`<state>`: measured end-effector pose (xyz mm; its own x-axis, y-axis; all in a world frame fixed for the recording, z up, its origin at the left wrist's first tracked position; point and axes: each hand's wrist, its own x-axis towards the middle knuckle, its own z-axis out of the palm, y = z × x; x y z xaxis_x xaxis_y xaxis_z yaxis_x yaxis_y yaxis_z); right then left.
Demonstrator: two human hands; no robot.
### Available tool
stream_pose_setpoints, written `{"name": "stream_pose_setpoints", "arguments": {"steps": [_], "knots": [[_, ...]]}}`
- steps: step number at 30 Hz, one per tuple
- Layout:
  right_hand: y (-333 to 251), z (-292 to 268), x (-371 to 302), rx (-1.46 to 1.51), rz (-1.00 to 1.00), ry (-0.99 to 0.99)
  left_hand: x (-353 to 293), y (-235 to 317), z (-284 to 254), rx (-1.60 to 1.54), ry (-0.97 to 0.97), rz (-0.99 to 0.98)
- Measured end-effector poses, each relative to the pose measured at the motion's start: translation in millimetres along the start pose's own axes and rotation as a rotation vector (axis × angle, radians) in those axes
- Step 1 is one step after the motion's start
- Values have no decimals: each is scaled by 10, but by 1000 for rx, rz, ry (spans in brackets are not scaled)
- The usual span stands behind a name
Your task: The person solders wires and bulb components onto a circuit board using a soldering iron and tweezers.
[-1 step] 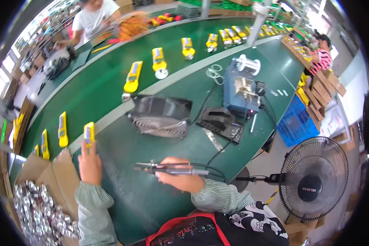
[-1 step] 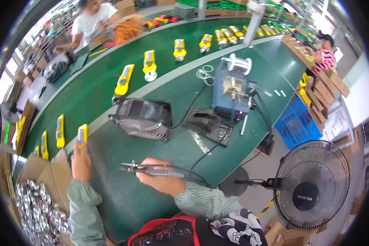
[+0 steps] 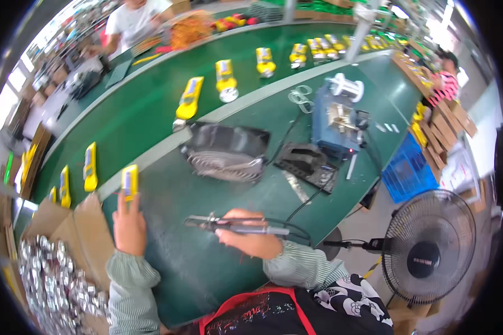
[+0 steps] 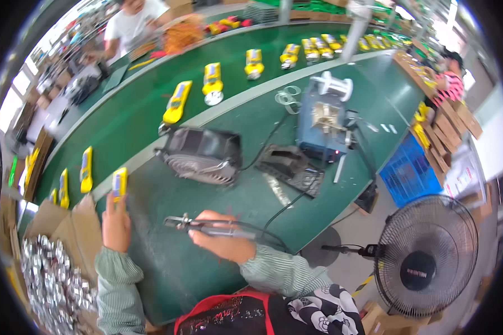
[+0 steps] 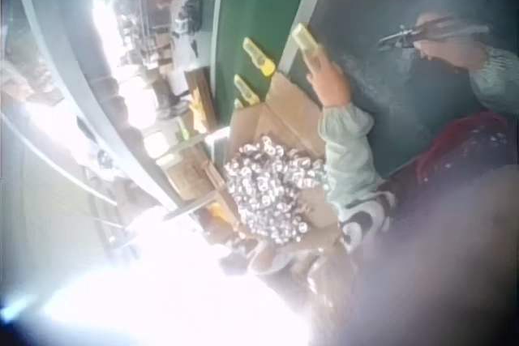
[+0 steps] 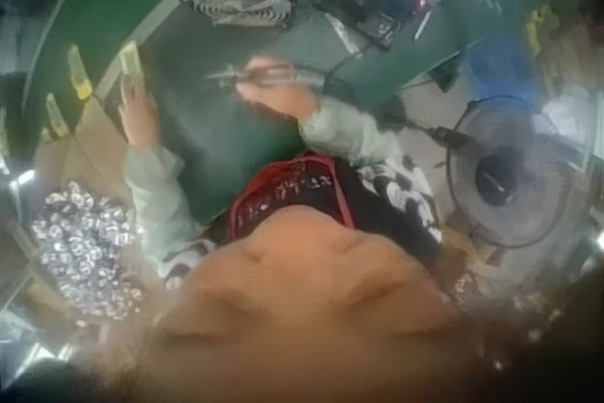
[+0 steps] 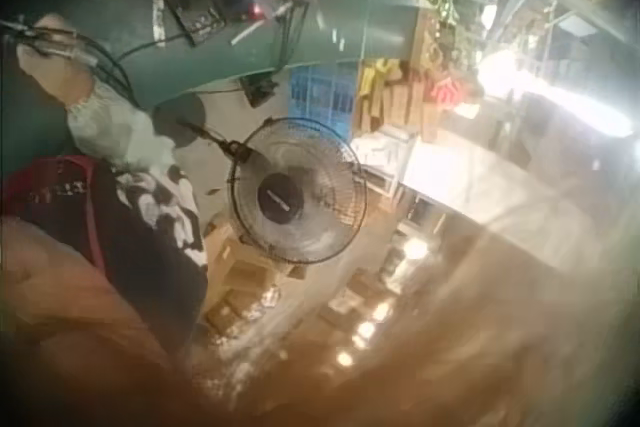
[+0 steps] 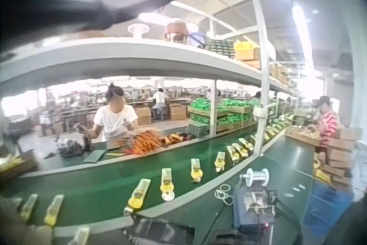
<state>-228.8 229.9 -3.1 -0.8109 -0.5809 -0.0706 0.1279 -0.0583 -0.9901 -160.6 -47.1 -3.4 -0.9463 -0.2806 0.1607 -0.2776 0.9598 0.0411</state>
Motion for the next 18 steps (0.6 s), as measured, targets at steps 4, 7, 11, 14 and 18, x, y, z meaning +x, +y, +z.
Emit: {"name": "stream_pose_setpoints", "arguments": {"steps": [4,7,11,14,18], "knots": [[-47,94,-162,17,-177,-12,-838,399,-283,-37,-133,-40],[-40,107,-221,-5,-119,-7,-1171,534,-324,-117,-95,61],[-98,146,-280,-40,-41,29,-1446,486,-536,-175,84,80],[-78,187,-275,-59,-57,8,-1790,194,-584,-107,106,-266],[-92,252,-314,-67,-53,32,-2184,-378,-730,195,116,-634]]}}
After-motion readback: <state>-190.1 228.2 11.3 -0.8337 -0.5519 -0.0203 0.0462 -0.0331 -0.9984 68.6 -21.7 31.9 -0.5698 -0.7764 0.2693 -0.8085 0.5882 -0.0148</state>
